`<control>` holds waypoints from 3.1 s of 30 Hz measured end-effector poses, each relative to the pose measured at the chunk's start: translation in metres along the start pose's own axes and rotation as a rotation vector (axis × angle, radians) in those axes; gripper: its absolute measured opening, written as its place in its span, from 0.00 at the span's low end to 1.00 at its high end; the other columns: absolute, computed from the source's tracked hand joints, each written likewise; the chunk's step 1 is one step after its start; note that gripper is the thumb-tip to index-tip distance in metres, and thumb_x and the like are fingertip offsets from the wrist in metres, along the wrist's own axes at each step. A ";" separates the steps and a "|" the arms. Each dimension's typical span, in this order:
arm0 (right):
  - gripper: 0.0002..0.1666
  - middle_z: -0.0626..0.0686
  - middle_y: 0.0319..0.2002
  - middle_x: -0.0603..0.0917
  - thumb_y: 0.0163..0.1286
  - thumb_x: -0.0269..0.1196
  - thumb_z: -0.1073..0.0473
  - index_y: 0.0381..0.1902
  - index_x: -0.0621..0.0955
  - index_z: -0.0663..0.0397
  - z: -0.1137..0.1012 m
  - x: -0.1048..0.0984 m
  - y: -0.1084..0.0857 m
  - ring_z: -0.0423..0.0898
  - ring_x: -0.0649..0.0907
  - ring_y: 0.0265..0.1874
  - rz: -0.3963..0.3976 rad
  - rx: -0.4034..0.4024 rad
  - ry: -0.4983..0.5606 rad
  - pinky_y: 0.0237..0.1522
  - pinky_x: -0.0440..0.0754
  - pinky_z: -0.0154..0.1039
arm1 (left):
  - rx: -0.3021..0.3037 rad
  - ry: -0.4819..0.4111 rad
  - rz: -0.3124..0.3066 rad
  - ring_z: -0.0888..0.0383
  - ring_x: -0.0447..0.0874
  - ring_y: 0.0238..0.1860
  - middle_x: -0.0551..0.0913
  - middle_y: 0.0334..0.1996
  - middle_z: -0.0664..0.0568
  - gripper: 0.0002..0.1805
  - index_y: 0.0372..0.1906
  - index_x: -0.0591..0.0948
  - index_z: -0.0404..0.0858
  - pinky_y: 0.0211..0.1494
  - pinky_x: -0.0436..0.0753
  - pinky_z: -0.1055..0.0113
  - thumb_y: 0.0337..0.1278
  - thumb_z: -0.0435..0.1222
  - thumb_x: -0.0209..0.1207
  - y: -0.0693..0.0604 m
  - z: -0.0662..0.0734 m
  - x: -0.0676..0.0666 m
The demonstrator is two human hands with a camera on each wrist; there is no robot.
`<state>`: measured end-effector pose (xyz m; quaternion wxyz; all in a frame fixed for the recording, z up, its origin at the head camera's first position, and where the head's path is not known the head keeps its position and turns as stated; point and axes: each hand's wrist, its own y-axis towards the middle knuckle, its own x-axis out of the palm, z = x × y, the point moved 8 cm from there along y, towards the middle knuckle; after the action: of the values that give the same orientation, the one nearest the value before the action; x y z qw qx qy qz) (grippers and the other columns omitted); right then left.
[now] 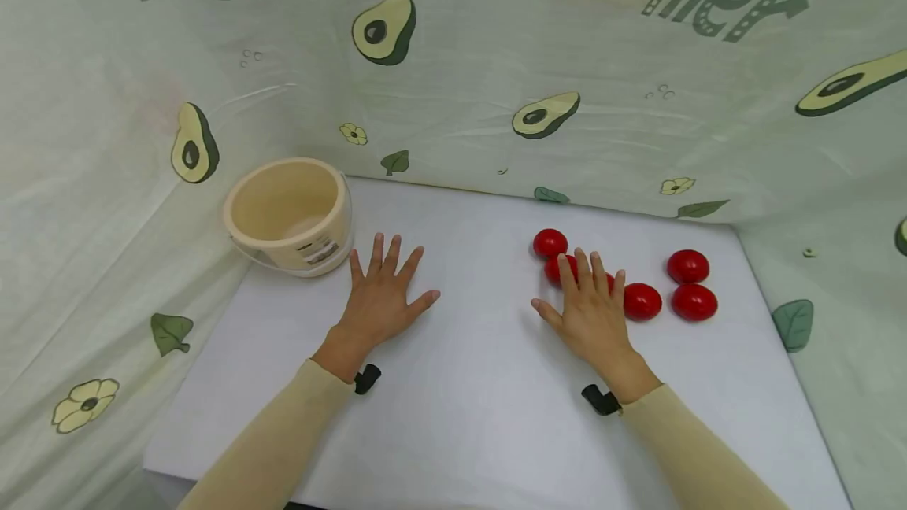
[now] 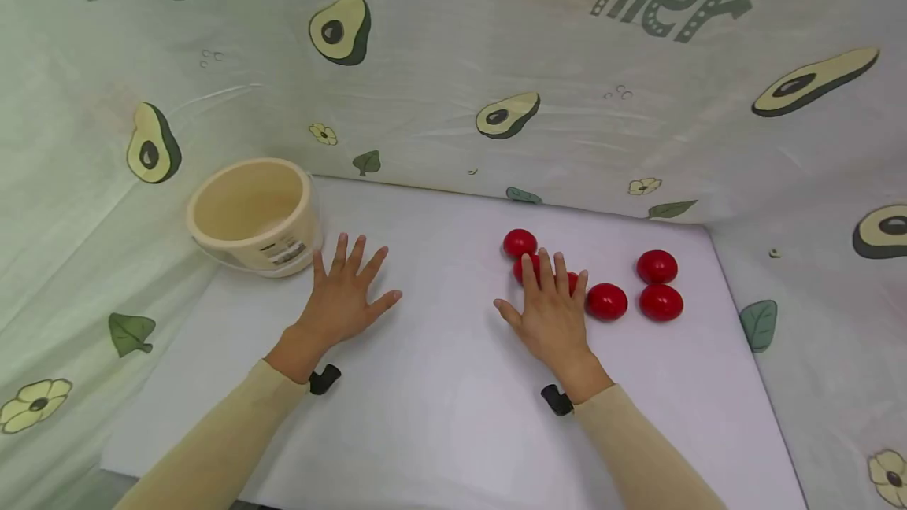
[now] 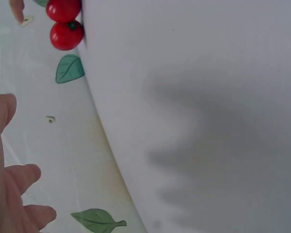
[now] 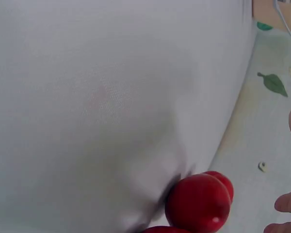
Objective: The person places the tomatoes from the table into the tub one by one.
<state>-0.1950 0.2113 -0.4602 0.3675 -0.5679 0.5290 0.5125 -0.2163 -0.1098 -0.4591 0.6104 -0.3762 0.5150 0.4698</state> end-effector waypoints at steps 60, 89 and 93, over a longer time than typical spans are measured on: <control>0.46 0.67 0.82 0.61 0.83 0.53 0.41 0.82 0.58 0.68 -0.080 -0.053 0.047 0.65 0.57 0.83 -0.099 -0.133 0.227 0.81 0.53 0.69 | 0.219 -0.190 -0.064 0.38 0.39 0.86 0.48 0.84 0.30 0.38 0.82 0.53 0.24 0.87 0.48 0.43 0.86 0.49 0.39 0.023 0.062 -0.054; 0.37 0.75 0.63 0.76 0.73 0.66 0.51 0.67 0.73 0.76 0.055 -0.072 0.009 0.73 0.73 0.63 0.124 -0.028 -0.054 0.66 0.72 0.71 | 0.197 -0.150 -0.099 0.49 0.33 0.87 0.42 0.87 0.43 0.41 0.86 0.45 0.34 0.87 0.35 0.45 0.85 0.55 0.35 0.021 0.042 -0.045; 0.39 0.76 0.60 0.75 0.69 0.70 0.50 0.64 0.73 0.78 0.096 -0.062 -0.007 0.74 0.72 0.61 0.072 0.030 -0.109 0.63 0.71 0.74 | 0.200 -0.144 -0.092 0.49 0.33 0.87 0.43 0.87 0.43 0.41 0.86 0.45 0.34 0.87 0.35 0.45 0.85 0.55 0.35 0.020 0.042 -0.047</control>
<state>-0.2013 0.3187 -0.4203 0.3855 -0.5141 0.5357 0.5478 -0.2250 -0.0735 -0.4050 0.7011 -0.3018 0.4964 0.4135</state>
